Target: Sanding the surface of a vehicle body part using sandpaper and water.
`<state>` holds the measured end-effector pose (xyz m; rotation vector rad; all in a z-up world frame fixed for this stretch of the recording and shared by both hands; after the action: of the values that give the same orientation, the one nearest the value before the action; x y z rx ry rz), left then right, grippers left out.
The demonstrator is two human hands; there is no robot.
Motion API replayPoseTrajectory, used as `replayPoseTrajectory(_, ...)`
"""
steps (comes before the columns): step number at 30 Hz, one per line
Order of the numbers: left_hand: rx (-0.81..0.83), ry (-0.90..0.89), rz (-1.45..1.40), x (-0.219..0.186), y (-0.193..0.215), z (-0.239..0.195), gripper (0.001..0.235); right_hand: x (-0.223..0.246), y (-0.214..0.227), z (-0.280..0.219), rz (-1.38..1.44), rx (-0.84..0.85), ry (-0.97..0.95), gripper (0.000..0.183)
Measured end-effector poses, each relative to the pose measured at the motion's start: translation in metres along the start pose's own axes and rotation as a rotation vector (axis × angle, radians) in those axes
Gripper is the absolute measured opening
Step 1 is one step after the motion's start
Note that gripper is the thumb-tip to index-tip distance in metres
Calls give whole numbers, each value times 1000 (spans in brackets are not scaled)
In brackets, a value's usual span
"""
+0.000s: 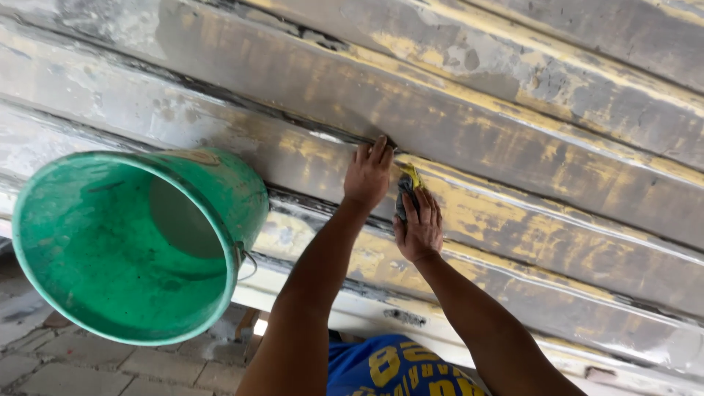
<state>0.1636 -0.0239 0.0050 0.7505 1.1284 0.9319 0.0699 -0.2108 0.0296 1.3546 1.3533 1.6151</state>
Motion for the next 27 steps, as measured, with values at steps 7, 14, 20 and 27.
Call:
replayPoseTrajectory(7, 216, 343, 122, 93, 30, 6, 37, -4, -3, -3, 5, -24, 1, 60)
replayPoseTrajectory(14, 243, 101, 210, 14, 0, 11, 39, -6, -10, -2, -12, 13, -7, 62)
replayPoseTrajectory(20, 424, 338, 227, 83, 37, 27, 33, -3, -3, -1, 5, -10, -7, 60)
replayPoseTrajectory(27, 443, 134, 219, -22, 2, 40, 33, -1, -1, 1, 2, -42, 8, 60)
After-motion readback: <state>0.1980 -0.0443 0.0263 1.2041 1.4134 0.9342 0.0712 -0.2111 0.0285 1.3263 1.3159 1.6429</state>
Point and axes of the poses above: each hand's wrist, its own z-axis towards the middle knuckle, its own y-axis out of the back of the hand, x = y × z, the point moved 5 cm from there along z, towards the middle knuckle, and after that the axes turned 8 degrees about -y, right-handed, at the moved point
